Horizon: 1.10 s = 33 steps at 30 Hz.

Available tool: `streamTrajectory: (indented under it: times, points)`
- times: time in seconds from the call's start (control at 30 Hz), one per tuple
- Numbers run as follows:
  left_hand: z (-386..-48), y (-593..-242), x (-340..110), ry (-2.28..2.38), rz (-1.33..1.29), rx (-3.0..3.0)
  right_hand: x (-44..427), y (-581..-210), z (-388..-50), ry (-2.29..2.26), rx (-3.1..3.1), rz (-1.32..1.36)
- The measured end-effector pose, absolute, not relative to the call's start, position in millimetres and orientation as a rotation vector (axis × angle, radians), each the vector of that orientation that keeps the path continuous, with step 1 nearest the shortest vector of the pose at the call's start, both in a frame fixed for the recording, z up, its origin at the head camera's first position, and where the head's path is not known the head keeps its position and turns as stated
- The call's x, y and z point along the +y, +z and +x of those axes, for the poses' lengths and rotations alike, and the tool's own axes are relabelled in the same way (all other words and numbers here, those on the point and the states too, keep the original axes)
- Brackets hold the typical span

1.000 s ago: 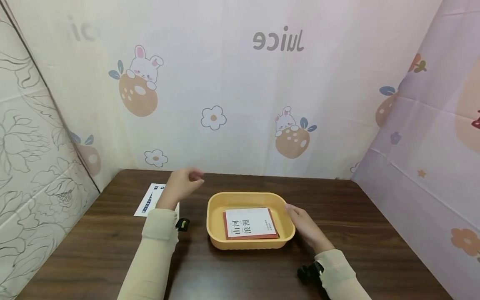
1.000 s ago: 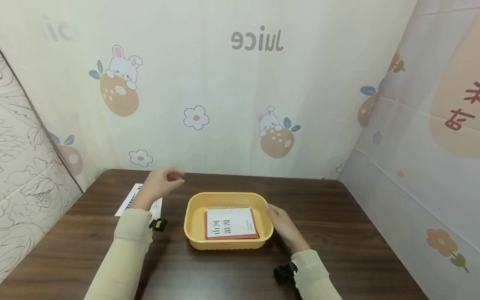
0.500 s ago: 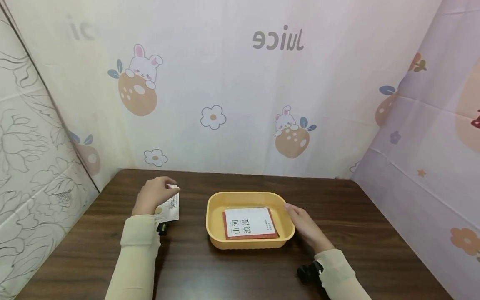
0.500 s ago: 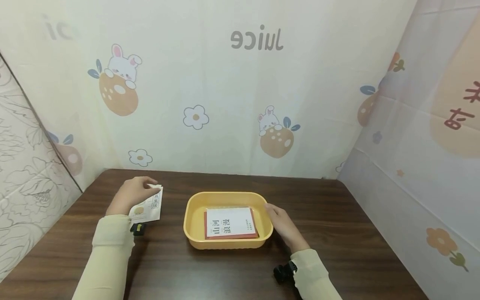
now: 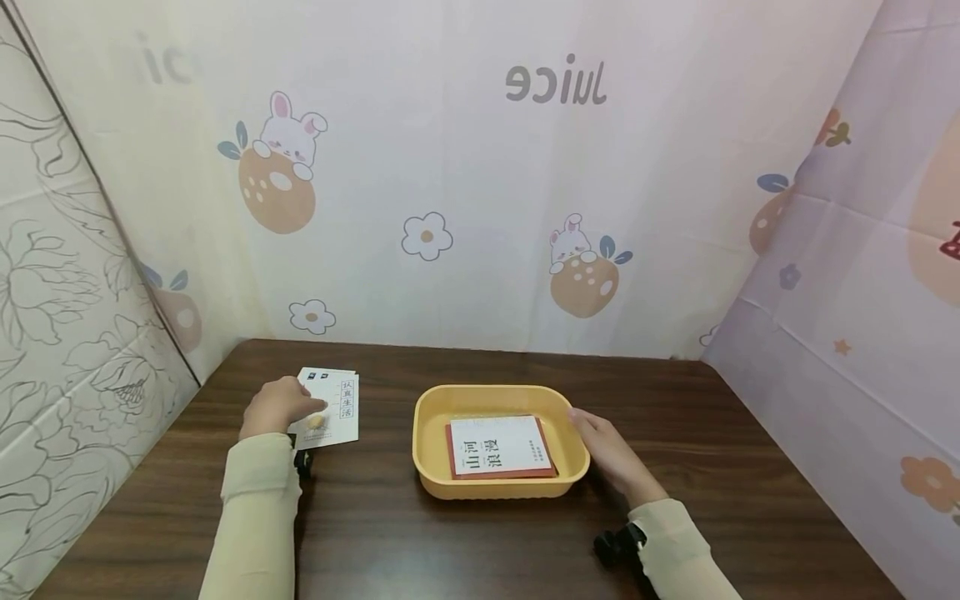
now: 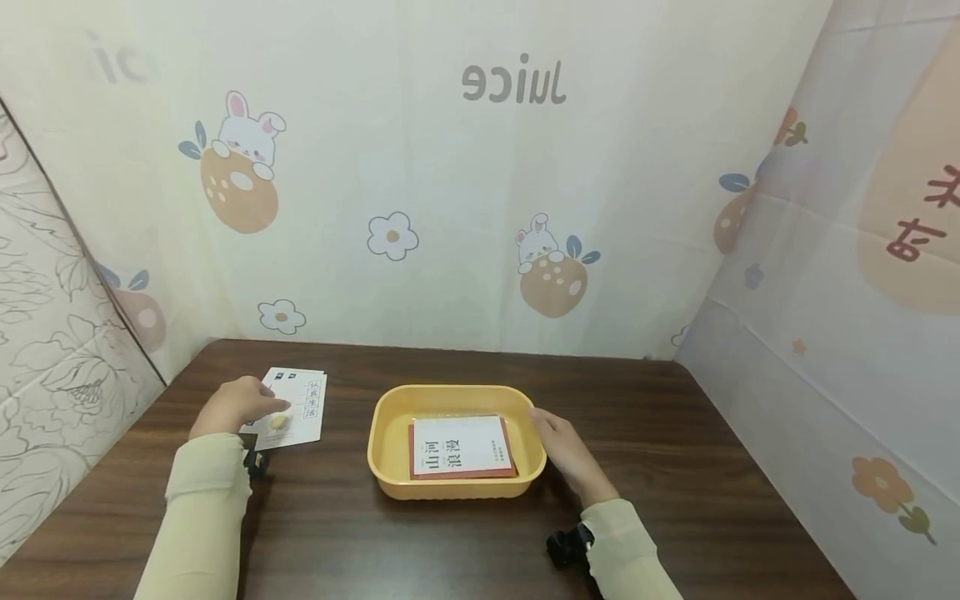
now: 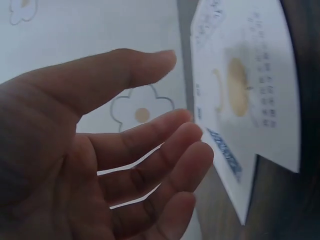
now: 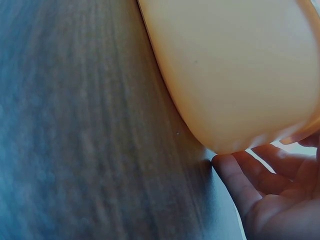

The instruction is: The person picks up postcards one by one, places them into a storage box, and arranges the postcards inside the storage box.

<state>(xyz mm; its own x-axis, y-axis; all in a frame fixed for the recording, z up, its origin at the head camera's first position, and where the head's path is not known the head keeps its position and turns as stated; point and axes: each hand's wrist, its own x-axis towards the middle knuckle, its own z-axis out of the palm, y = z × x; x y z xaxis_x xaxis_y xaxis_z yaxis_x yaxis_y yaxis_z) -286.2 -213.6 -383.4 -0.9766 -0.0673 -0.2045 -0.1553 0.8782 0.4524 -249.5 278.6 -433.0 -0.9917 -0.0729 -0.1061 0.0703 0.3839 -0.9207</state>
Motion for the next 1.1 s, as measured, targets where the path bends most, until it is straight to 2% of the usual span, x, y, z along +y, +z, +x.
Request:
streamTrajectory:
  times: [0.6, 1.1]
  points:
    - [-291, -408, -201, 0.676, -0.286, 2.906, 277, -433, -249, -1.670, 2.516, -0.020]
    - [-295, -410, -198, 0.798, -0.343, 2.847, 278, -433, -248, -1.666, 2.517, -0.031]
